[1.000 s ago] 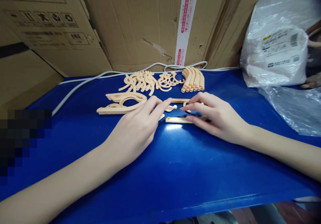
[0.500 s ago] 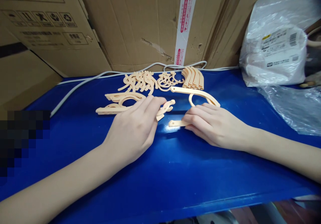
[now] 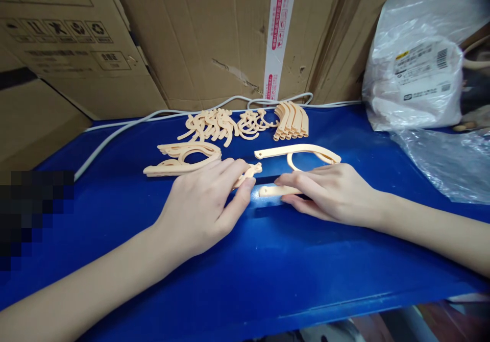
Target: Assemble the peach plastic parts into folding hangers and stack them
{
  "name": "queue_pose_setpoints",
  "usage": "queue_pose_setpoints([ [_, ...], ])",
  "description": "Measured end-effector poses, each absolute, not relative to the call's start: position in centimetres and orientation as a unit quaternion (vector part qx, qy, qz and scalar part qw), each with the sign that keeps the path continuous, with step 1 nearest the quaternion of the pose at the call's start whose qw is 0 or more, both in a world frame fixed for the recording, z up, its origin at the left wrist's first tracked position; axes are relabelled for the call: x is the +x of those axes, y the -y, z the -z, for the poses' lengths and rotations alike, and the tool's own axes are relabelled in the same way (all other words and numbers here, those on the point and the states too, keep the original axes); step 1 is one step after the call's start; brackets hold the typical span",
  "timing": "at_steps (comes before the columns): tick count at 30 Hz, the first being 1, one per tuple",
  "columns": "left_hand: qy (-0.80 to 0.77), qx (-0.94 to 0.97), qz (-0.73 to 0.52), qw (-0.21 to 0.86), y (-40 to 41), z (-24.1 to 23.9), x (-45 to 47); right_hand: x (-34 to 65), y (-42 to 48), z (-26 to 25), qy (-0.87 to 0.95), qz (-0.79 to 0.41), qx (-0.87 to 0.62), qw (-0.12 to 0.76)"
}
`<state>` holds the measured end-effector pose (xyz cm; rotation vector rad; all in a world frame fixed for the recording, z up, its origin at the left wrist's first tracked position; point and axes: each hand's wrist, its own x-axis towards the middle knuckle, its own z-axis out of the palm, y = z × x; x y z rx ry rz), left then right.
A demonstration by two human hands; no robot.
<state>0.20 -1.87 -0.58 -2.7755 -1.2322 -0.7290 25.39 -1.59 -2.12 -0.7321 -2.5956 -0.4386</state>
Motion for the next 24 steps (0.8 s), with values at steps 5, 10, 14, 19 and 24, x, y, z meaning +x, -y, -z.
queue_pose_setpoints([
  [5,0.369,-0.895,0.248,-0.033,1.75,0.87,0.35,25.34,1.59,1.83,0.929,0.179,-0.258,0.197],
  [10,0.344,-0.91,0.224,-0.053,1.83,1.13,0.2,25.07,1.43,1.66,0.931,0.178,-0.245,0.206],
  [14,0.318,-0.924,0.199,-0.078,1.8,1.08,0.07,25.08,1.47,1.73,0.932,0.181,-0.244,0.196],
  [19,0.297,-0.932,0.187,-0.089,1.51,1.11,0.16,25.2,1.63,1.97,0.931,0.171,-0.248,0.207],
  [24,0.298,-0.938,0.173,-0.035,1.58,1.47,0.11,25.3,1.74,2.01,0.926,0.183,-0.248,0.218],
])
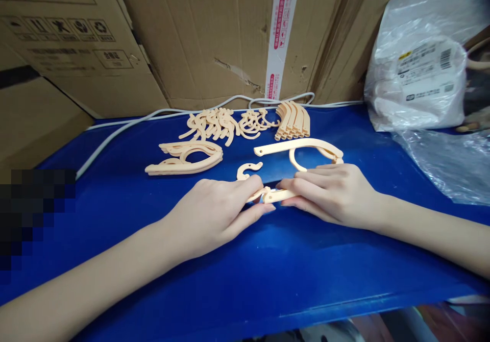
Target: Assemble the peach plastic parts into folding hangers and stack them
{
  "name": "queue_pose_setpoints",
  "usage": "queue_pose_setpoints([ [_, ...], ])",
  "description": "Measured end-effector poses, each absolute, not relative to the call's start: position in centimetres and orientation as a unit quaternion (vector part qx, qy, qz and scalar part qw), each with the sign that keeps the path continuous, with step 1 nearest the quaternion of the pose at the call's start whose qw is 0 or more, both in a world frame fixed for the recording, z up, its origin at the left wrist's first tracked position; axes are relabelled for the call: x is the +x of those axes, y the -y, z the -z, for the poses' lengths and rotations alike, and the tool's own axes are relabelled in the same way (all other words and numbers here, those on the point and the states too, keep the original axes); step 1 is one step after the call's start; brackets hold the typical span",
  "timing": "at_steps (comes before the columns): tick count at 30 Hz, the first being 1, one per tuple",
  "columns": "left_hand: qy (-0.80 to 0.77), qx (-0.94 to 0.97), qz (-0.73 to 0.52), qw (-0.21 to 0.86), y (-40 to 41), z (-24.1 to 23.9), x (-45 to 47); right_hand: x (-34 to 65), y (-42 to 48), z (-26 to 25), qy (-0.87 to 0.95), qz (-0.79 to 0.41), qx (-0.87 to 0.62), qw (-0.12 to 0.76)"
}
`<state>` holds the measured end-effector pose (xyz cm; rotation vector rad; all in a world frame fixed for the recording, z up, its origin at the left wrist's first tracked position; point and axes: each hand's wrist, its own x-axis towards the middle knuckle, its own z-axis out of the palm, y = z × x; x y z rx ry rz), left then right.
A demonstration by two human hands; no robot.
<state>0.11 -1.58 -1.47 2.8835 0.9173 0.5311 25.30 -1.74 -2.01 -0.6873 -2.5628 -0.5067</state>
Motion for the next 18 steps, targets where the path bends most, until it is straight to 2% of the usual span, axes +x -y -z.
queue_pose_setpoints([
  [7,-0.278,0.94,-0.155,-0.126,1.87,1.09,0.23,25.09,1.88,1.9,0.927,0.174,-0.26,0.208],
  [18,-0.237,0.924,-0.144,-0.264,1.7,1.0,0.43,24.66,2.01,1.77,0.926,0.131,-0.285,0.208],
])
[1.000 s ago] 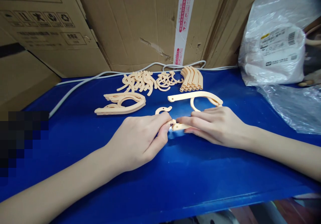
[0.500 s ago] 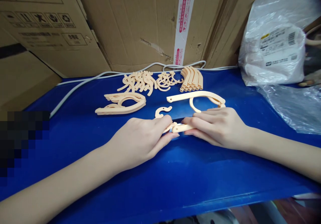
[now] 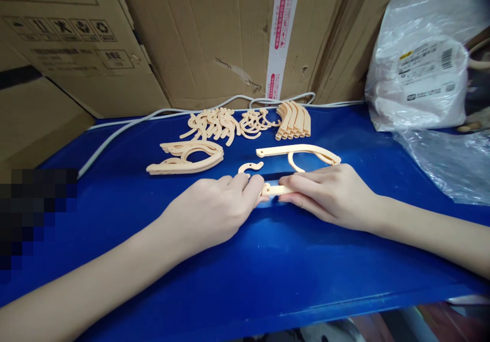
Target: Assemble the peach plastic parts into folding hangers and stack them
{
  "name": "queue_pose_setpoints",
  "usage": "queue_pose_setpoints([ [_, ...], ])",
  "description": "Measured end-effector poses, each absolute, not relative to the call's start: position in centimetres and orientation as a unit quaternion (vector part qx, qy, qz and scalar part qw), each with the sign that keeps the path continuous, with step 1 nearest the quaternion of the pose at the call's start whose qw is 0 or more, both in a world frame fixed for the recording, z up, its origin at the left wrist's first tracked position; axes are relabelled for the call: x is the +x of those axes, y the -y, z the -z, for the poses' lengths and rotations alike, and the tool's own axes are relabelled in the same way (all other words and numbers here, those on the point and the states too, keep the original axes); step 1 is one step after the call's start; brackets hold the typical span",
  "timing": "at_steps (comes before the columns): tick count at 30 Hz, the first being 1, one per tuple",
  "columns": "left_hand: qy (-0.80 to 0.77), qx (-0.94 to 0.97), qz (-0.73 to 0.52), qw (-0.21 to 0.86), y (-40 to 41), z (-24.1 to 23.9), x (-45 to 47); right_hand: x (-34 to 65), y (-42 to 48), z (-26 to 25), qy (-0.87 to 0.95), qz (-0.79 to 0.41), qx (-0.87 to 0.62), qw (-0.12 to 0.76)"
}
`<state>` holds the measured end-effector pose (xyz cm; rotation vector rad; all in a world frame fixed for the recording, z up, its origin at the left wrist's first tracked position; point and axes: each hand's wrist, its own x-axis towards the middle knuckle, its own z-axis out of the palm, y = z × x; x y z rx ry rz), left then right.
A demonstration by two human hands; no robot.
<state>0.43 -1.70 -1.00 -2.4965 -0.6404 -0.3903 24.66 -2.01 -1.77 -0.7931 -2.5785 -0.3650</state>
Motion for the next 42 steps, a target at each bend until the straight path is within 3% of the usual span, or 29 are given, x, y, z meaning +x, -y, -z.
queue_pose_setpoints([
  [8,0.215,-0.904,0.114,0.35,2.05,0.59,0.39,24.78,2.1,1.74,0.933,0.059,-0.296,0.198],
  [17,0.219,-0.903,0.127,0.347,2.2,0.76,0.71,25.1,1.65,1.61,0.94,-0.019,-0.308,0.146],
  [42,0.211,-0.906,0.194,0.312,1.65,0.87,0.39,24.74,2.26,2.0,0.936,0.078,-0.297,0.17],
])
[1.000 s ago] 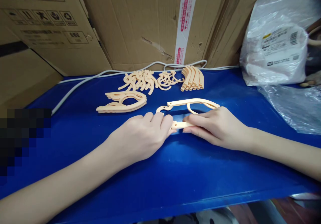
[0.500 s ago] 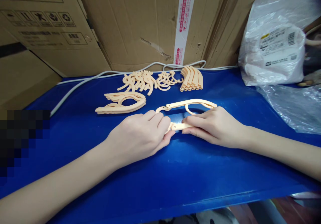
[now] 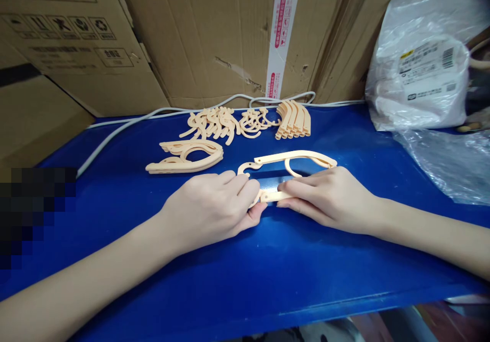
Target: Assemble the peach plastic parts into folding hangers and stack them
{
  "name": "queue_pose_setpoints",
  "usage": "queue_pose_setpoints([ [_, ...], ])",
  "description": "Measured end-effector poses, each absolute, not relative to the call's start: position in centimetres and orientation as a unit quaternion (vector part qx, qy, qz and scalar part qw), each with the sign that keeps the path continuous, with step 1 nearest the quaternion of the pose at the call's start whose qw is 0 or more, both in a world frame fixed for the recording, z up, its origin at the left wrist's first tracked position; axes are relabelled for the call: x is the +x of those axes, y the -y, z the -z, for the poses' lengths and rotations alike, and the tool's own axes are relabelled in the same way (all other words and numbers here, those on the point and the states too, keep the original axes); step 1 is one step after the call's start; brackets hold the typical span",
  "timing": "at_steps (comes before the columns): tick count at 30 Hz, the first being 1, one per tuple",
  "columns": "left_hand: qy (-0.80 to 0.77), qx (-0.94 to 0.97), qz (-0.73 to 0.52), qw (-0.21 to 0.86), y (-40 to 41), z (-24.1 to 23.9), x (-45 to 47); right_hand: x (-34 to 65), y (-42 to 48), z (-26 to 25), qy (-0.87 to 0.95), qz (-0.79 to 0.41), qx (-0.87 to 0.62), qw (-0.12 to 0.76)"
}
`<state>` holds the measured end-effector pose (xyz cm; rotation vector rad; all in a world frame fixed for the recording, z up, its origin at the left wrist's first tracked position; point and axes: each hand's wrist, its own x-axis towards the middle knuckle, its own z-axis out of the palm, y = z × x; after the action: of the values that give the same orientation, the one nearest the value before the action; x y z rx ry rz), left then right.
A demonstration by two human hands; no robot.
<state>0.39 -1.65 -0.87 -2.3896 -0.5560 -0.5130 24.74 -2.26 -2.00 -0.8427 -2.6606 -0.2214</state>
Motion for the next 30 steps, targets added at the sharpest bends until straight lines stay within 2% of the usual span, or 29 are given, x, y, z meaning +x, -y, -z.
queue_pose_setpoints([
  [10,0.2,-0.906,0.188,0.323,1.65,0.63,0.44,24.8,2.23,2.01,0.939,0.073,-0.292,0.168],
  [17,0.19,-0.9,0.204,0.335,1.68,0.65,0.45,24.96,2.07,1.96,0.939,0.009,-0.307,0.157],
  [30,0.188,-0.934,0.207,0.221,1.05,0.92,0.29,24.95,1.83,1.94,0.943,0.024,-0.287,0.169],
])
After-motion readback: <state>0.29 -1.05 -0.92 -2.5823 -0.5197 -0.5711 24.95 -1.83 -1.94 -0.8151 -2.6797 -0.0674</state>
